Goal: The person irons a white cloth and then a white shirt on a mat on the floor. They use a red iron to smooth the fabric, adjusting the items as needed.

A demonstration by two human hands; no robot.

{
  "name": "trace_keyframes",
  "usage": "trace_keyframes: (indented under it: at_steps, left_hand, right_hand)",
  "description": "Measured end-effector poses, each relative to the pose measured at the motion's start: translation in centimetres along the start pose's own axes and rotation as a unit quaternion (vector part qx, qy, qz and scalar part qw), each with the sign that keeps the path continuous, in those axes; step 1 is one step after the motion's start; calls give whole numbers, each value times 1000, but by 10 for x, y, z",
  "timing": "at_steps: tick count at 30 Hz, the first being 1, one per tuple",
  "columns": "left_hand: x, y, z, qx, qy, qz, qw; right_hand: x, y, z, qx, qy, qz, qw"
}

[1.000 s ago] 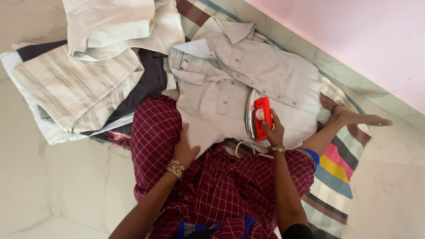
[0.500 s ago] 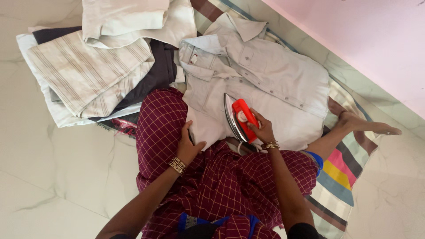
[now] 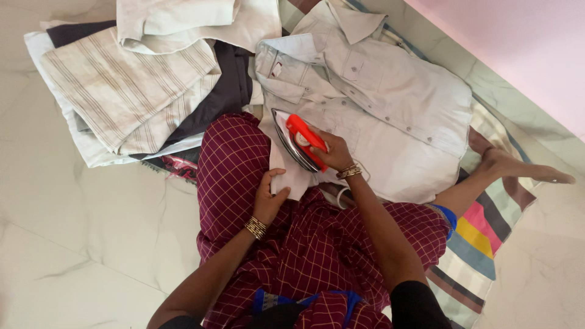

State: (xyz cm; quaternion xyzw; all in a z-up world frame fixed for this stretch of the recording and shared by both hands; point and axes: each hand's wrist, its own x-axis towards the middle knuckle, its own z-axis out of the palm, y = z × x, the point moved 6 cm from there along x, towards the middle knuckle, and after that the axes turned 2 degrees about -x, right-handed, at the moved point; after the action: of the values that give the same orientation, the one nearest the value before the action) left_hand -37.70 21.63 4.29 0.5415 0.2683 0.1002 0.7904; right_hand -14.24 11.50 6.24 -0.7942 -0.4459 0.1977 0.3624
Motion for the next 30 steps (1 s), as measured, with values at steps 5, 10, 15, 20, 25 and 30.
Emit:
trace_keyframes:
  at_steps: [5,10,15,20,25,30]
  left_hand:
    - [-4,-6,7,4,-29,-1,1000]
    - [-4,-10,2,29,-4,2,1000]
    - [-9,3,2,51,-7,30,998]
    - [-9,-1,-2,33,-19,46,998]
    - [-5,-15,-10,41,12,5,999]
    - [-2,-17,-16,0,31,-25,999]
  right_hand:
    - [15,-5,1,-72,68,-20,995]
    - [16,-1,6,-92,126,27,987]
    - [-15,5,-15,-125,138,78,979]
    - [-86,25,-43,-142,156,107,972]
    - [-156,63,-82,-168,191,218,942]
    - [-208,112,-130,-226,409,341,816]
